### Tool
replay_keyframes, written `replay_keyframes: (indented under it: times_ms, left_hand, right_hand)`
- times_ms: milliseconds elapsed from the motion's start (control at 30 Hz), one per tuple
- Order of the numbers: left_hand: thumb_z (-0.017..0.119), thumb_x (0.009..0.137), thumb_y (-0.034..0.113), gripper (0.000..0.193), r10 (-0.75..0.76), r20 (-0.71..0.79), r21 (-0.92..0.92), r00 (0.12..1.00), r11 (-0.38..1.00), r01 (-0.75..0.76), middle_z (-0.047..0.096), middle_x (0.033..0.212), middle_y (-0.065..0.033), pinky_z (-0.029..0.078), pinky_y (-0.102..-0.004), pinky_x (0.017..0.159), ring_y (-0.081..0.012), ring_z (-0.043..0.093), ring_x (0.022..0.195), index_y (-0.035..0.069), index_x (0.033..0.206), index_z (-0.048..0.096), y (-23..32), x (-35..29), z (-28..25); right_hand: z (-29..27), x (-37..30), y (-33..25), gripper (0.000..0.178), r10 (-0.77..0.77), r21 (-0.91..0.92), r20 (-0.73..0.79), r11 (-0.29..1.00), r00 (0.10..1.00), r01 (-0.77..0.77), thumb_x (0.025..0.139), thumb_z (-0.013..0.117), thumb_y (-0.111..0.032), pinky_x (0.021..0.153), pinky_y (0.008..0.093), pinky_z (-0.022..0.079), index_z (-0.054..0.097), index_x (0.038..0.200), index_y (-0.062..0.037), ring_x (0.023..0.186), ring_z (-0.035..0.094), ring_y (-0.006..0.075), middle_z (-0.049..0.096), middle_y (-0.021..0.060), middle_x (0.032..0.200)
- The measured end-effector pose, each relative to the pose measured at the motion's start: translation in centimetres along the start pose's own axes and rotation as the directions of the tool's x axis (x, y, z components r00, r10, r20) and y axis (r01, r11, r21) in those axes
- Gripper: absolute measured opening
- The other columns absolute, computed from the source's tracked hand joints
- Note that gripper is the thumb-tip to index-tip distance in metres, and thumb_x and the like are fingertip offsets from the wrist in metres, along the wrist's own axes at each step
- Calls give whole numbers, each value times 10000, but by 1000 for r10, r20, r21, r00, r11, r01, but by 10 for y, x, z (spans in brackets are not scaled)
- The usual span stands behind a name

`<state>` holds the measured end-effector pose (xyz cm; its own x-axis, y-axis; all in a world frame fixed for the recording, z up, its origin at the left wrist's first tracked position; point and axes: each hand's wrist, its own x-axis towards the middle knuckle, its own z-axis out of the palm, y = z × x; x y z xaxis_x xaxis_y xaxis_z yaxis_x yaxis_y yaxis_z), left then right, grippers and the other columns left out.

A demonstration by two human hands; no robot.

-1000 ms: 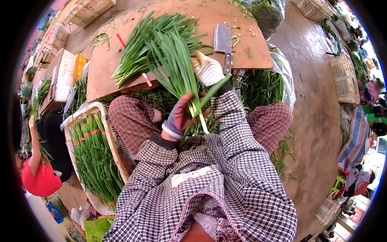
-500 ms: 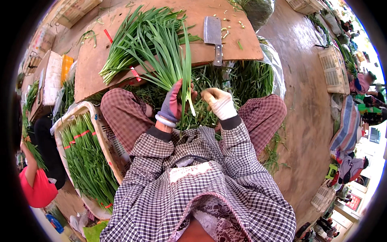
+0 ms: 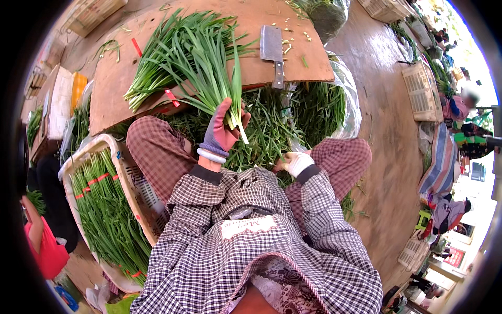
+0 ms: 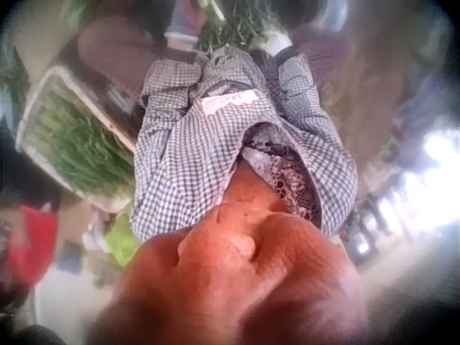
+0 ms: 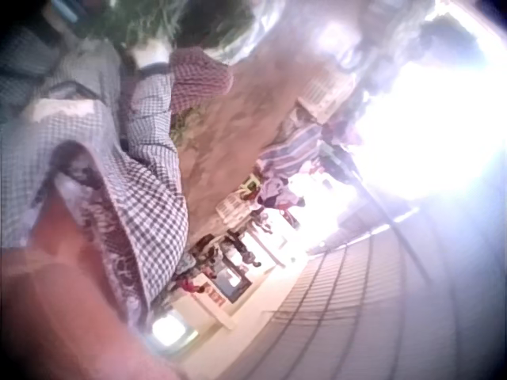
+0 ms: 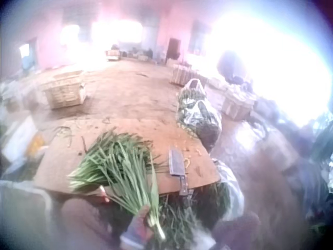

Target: The person sorts bunches of green onions by hand, removing outer leaves and debris, and places them into a large plastic bag.

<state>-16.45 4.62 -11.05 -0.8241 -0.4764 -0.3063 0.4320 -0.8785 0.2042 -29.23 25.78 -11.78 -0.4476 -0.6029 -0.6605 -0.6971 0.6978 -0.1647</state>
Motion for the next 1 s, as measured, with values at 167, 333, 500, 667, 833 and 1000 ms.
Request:
replay_keyframes:
  times_ms: [167,333,500,667,833,1000]
  left_hand:
    - [619,894,239,202,26,-3,48,1000,999,-26,657,929,-62,546,-368,825,-154,639,836,65,998,612,-5,8,-8]
    - [601,908,256,261,-51,14,-3,999,999,51,651,1016,-77,532,-394,855,-158,643,902,42,1058,597,-7,7,-12]
    - [582,917,276,427,-111,71,136,991,986,100,601,1161,-146,481,-347,930,-233,589,1067,-22,1211,499,-6,6,-8]
    - [614,889,168,370,-78,26,163,997,984,72,645,1042,-104,487,-305,892,-184,619,961,-27,1189,520,-6,4,-18]
    - [638,861,96,247,-54,-81,214,995,974,70,650,931,-57,542,-318,759,-132,626,777,28,1094,587,-11,7,-17]
    - [622,807,47,186,67,-222,437,973,898,38,631,832,-72,554,-335,612,-196,624,667,-23,976,588,-24,20,-50]
  right_hand:
    - [-40,-19,-37,319,-300,513,-366,725,881,459,818,656,-255,531,229,499,646,967,27,625,635,134,670,105,810]
    - [-54,-9,-109,232,-188,758,-228,582,955,296,827,654,-194,489,255,434,666,940,8,530,545,95,616,56,644]
    - [-49,45,-87,167,-333,516,-432,671,838,532,874,598,-193,569,321,472,672,887,-44,587,587,197,616,88,661]
    - [-69,50,-91,225,-743,-29,-240,649,625,760,802,663,-285,558,368,473,671,764,-64,576,590,262,581,113,602]
    - [-94,47,-74,474,-220,635,-294,683,930,362,718,754,-328,637,283,519,651,990,47,676,650,171,683,140,755]
    - [-99,55,-133,850,-296,240,-451,869,842,433,617,773,-494,744,351,520,510,1220,45,838,659,313,662,228,907]
